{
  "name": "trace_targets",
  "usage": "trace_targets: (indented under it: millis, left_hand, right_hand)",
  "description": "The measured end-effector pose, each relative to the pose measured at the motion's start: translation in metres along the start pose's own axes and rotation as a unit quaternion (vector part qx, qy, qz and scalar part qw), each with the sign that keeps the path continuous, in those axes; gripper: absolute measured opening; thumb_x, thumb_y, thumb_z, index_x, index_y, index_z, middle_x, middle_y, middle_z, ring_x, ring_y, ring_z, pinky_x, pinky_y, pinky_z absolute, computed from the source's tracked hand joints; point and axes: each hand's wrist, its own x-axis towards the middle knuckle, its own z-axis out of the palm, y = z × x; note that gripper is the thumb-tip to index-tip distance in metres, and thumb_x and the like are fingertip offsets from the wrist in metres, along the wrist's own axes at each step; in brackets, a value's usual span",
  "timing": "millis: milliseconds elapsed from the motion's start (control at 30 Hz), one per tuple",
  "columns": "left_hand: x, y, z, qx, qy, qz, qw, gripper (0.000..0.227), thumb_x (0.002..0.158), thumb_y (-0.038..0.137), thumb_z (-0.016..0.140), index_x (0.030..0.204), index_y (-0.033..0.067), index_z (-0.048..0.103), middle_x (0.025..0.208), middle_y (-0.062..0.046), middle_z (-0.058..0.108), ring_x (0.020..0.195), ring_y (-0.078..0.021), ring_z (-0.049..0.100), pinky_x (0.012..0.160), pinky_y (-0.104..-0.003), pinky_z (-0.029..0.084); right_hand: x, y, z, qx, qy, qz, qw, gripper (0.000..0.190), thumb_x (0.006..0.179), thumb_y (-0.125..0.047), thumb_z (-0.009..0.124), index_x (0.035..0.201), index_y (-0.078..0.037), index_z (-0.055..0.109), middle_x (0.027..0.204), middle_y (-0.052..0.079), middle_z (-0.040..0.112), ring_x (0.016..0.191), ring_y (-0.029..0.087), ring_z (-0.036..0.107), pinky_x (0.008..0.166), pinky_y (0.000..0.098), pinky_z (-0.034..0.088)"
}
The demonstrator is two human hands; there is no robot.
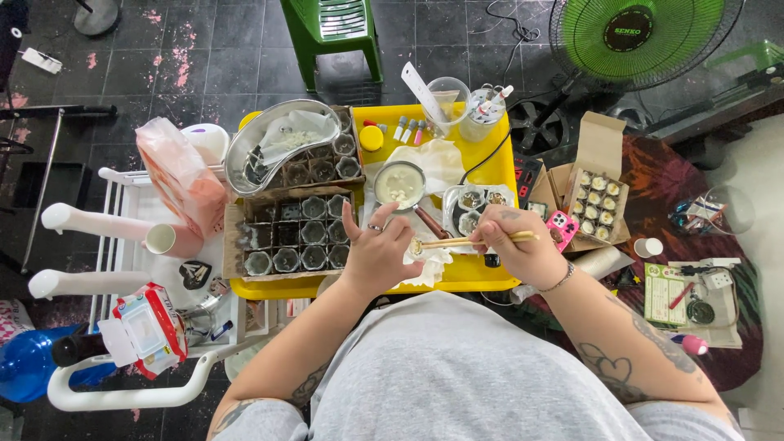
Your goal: Placing wicks into small glass jars using chopsticks and melted wax.
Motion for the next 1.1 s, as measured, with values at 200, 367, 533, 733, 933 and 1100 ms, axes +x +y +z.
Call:
trace_targets:
  millis: [200,367,533,733,933,1100]
  left_hand:
    - [0.002,0.0,-0.003,0.002,-0.007,0.008,1.0,0.042,0.069,0.052,0.081,0.091,0.0177,0.069,0.11,0.006,0.058,0.138,-0.0205,0.044,0.117,-0.073,-0.004]
    - [0.002,0.002,-0.003,0.02,0.01,0.001,1.0,0.039,0.07,0.051,0.08,0.089,0.0184,0.069,0.109,0.006,0.058,0.137,-0.02,0.046,0.116,-0.073,-0.004]
    - [-0.001,-0.002,-0.002,0.068,0.062,-0.009,0.996,0.038,0.076,0.053,0.08,0.092,0.0196,0.069,0.112,0.008,0.058,0.137,-0.0181,0.047,0.118,-0.073,-0.003]
    - [0.001,-0.004,-0.002,0.106,0.117,-0.028,0.987,0.039,0.078,0.057,0.081,0.096,0.0236,0.071,0.114,0.008,0.057,0.135,-0.016,0.048,0.12,-0.073,-0.001]
    - [0.006,-0.001,-0.005,0.133,0.123,-0.016,0.983,0.041,0.077,0.058,0.081,0.096,0.0229,0.071,0.114,0.007,0.057,0.135,-0.0163,0.048,0.119,-0.073,-0.002]
    - [0.008,0.001,-0.003,0.14,0.132,-0.021,0.981,0.039,0.079,0.056,0.08,0.098,0.0229,0.071,0.115,0.007,0.057,0.135,-0.016,0.049,0.119,-0.073,-0.001]
  right_hand:
    - [0.009,-0.009,-0.004,0.012,0.0,0.029,1.0,0.036,0.107,-0.019,0.052,0.086,0.003,0.071,0.079,0.007,0.067,0.068,0.014,0.067,0.064,0.0268,0.056]
    - [0.006,-0.016,0.002,0.006,0.021,-0.011,1.0,0.036,0.109,-0.02,0.052,0.087,0.004,0.07,0.081,0.007,0.067,0.07,0.014,0.068,0.066,0.0258,0.055]
    - [-0.002,-0.02,0.017,0.068,0.101,0.049,0.991,0.039,0.11,-0.021,0.049,0.086,0.004,0.068,0.081,0.007,0.064,0.07,0.015,0.069,0.065,0.0264,0.059]
    - [-0.011,-0.046,0.02,-0.04,0.136,-0.058,0.988,0.038,0.111,-0.021,0.049,0.091,0.005,0.069,0.082,0.007,0.062,0.072,0.015,0.069,0.066,0.0271,0.058]
    - [-0.011,-0.051,0.023,-0.063,0.184,-0.047,0.98,0.039,0.113,-0.02,0.049,0.087,0.004,0.066,0.081,0.006,0.065,0.072,0.015,0.069,0.067,0.0263,0.055]
    - [-0.012,-0.052,0.025,-0.026,0.186,-0.055,0.981,0.037,0.113,-0.02,0.05,0.09,0.004,0.066,0.082,0.007,0.063,0.073,0.015,0.068,0.068,0.0256,0.054]
